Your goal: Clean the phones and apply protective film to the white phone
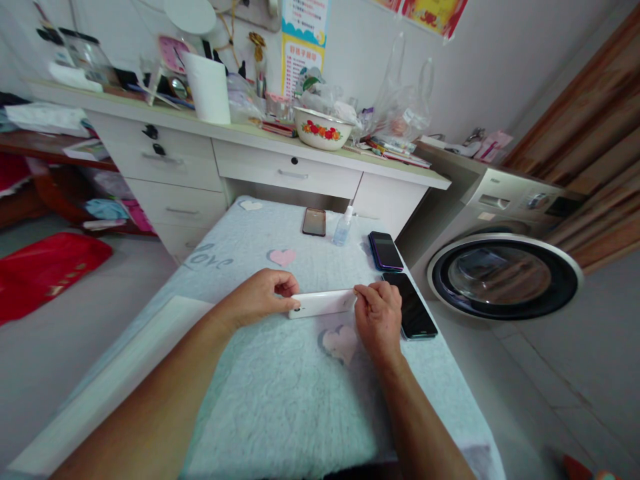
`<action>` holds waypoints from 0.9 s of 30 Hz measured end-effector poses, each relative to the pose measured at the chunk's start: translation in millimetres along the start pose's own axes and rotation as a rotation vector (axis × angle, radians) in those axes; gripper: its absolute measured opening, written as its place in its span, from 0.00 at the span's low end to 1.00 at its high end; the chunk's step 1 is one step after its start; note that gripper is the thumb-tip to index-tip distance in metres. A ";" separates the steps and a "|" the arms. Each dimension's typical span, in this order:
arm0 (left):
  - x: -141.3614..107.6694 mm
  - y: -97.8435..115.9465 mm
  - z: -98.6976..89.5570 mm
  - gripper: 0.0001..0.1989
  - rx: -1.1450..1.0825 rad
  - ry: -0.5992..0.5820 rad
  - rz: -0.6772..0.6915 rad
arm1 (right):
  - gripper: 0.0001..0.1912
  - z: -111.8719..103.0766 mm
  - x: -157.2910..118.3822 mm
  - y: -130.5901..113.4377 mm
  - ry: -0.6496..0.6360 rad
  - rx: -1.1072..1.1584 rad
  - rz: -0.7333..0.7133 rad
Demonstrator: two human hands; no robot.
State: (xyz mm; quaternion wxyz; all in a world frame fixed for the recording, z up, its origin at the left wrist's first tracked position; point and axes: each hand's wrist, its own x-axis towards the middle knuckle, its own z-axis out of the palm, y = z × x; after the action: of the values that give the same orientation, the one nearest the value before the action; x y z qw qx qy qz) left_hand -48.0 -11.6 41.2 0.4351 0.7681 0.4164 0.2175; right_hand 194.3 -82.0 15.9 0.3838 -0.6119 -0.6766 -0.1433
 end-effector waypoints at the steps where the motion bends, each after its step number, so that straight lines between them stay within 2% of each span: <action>1: 0.2 -0.6 0.0 0.08 0.003 0.002 0.003 | 0.09 0.5 -0.1 -1.3 -0.007 0.001 -0.009; 7: 1.3 -4.6 0.8 0.08 -0.002 -0.003 0.036 | 0.10 1.4 0.2 -15.6 -0.062 0.014 -0.073; 19: 2.4 -8.7 3.6 0.06 0.000 0.031 0.096 | 0.08 -0.4 10.0 -53.5 -0.255 -0.011 -0.163; 27: 3.4 -11.6 5.5 0.05 0.008 0.055 0.097 | 0.07 11.0 10.7 -81.8 -0.342 0.023 -0.236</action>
State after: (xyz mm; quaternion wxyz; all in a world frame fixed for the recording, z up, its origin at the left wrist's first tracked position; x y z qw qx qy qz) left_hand -47.5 -8.3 28.4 0.4092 0.7831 0.3912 0.2576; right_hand 114.2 -84.2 38.6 0.2508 -0.5393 -0.8005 -0.0734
